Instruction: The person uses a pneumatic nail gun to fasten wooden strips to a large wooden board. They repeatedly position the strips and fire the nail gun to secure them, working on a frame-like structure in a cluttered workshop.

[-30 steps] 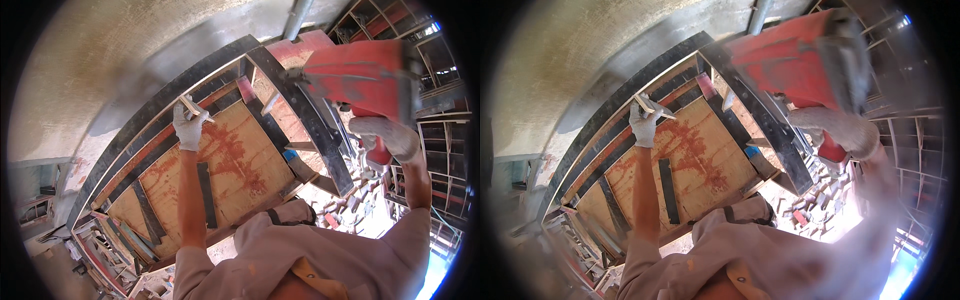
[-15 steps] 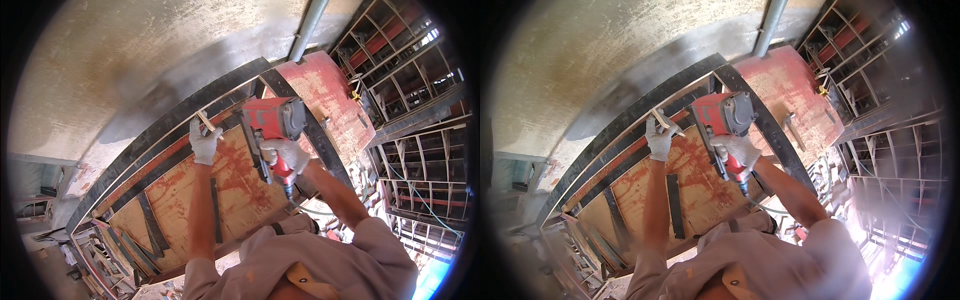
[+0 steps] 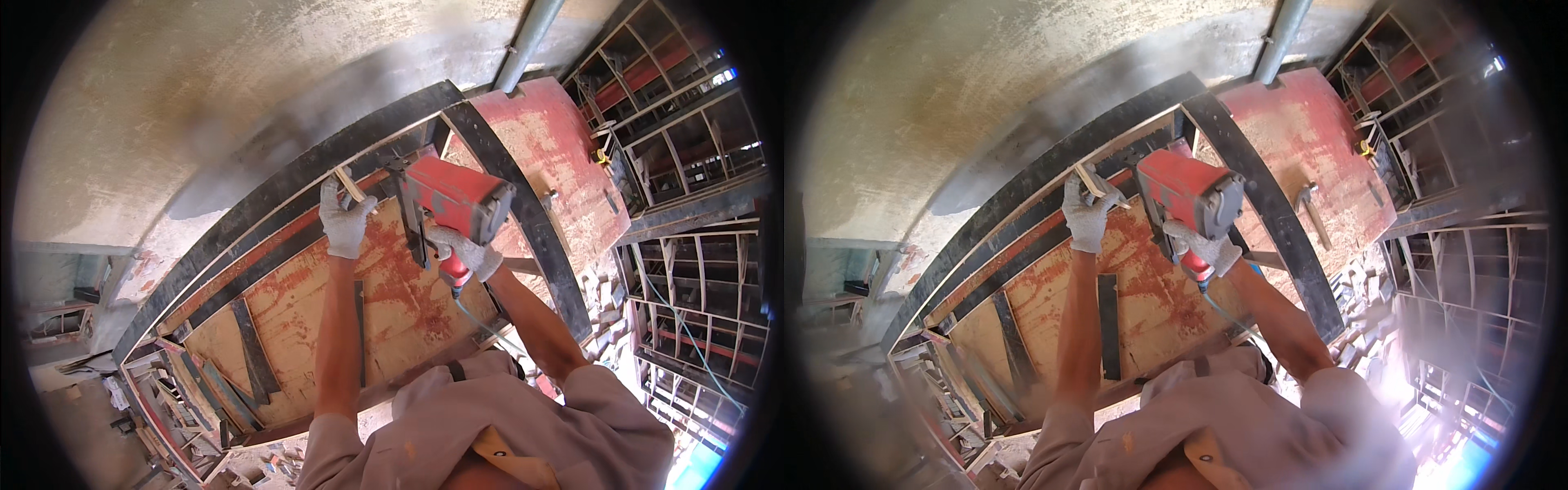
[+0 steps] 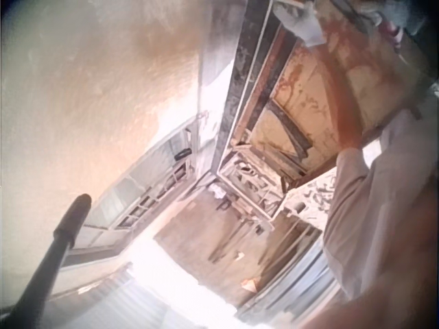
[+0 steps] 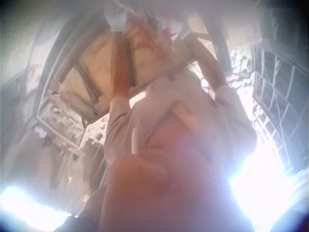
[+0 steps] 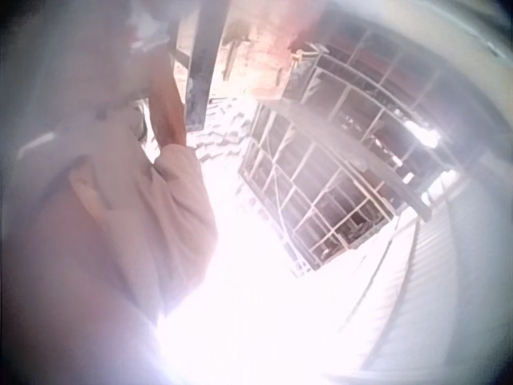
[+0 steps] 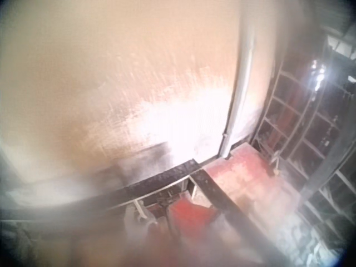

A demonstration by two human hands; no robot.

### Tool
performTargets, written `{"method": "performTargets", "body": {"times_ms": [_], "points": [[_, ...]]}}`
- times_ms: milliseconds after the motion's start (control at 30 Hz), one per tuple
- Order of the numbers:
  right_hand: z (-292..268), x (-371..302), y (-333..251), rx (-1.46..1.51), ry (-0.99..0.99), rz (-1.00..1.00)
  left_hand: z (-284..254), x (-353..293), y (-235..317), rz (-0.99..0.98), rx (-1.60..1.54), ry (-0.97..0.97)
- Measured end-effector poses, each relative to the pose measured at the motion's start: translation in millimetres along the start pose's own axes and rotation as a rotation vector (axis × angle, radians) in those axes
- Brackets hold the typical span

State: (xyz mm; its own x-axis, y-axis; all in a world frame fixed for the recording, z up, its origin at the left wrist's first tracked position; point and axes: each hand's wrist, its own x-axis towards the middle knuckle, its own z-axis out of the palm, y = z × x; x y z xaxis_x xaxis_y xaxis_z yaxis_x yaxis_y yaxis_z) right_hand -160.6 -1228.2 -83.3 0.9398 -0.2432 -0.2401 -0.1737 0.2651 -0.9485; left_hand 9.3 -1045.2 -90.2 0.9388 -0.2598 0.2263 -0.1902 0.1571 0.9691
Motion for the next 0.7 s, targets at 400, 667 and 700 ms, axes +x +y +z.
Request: {"method": "performTargets", "body": {"times_ms": [400,667,700], "points": [[-15,40,77,0.343,-0.14,-0.263,1,23,-9,0.059,0.038,-0.018],[-6,-1,80,-0.48,-0.077,0.128,-28,38,-39,-0.156,0.215,-0.011],[-2,0,86,-0.257,-0.073,0.311,-17,36,-22,-0.076,0.194,0.005]]}}
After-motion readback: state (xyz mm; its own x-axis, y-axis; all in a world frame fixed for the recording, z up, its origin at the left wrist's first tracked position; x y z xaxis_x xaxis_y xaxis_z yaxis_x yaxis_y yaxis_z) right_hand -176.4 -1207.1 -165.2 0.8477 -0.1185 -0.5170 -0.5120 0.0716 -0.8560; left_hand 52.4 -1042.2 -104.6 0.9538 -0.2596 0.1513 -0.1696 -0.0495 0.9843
